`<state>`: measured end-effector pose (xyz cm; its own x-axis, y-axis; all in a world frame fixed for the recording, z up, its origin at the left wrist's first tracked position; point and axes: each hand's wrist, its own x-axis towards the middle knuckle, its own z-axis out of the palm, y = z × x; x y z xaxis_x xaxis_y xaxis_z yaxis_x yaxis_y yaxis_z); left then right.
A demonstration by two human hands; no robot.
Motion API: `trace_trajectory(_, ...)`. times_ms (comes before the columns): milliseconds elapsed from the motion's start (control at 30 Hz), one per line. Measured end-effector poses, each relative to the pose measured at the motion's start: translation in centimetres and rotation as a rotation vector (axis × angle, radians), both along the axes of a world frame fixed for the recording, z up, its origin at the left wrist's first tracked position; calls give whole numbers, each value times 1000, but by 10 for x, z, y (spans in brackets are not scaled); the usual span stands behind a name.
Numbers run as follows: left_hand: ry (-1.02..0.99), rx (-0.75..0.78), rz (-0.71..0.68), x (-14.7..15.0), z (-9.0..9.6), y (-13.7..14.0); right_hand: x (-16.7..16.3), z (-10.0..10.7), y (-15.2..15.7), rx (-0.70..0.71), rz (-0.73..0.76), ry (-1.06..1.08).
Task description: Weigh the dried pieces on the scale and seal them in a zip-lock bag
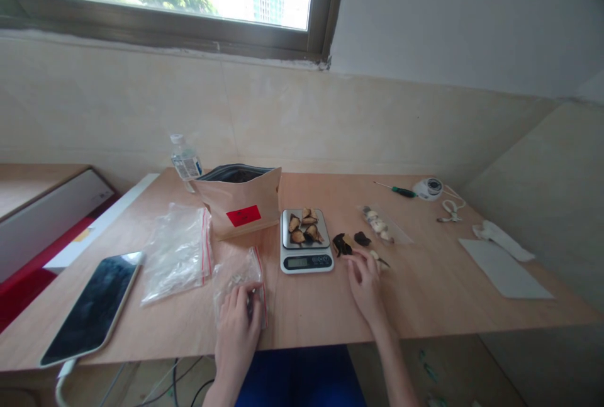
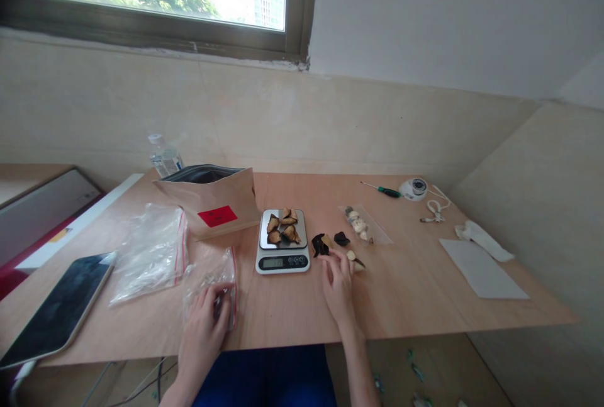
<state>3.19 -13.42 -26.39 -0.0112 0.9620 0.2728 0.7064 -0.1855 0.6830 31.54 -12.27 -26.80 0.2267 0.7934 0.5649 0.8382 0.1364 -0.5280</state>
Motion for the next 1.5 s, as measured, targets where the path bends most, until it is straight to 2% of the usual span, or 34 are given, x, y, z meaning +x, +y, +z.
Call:
trace_trajectory(667,-31,29,-21,-3,0,0,-2,-1,-3,-15,-13,40)
trace_trajectory(833,-48,74,13,-3,-9,4,0,2,-2,0,-12,48)
trace_trajectory(933,-75,83,53,-4,-17,10,-11,7,-7,8,10,93)
trace_trajectory(1000,-89,61,53,-5,-17,14,-30,13,-13,-15,56,156)
trace_trajectory(1100,-143,11,21,-3,-8,13,-70,25,-24,-131,205,282)
trace_trajectory(1200,-221,-37,-30,4,10,4,-109,36,-30,-302,338,482)
trace_trajectory(1300,-278,-28,-72,12,27,-9,-131,41,-29,-428,435,710)
trace_trajectory(1400,-329,46,-89,16,39,-18,-135,40,-23,-410,432,866)
trace_trajectory(1500,-372,136,16,15,50,-19,-125,39,-19,-322,345,951)
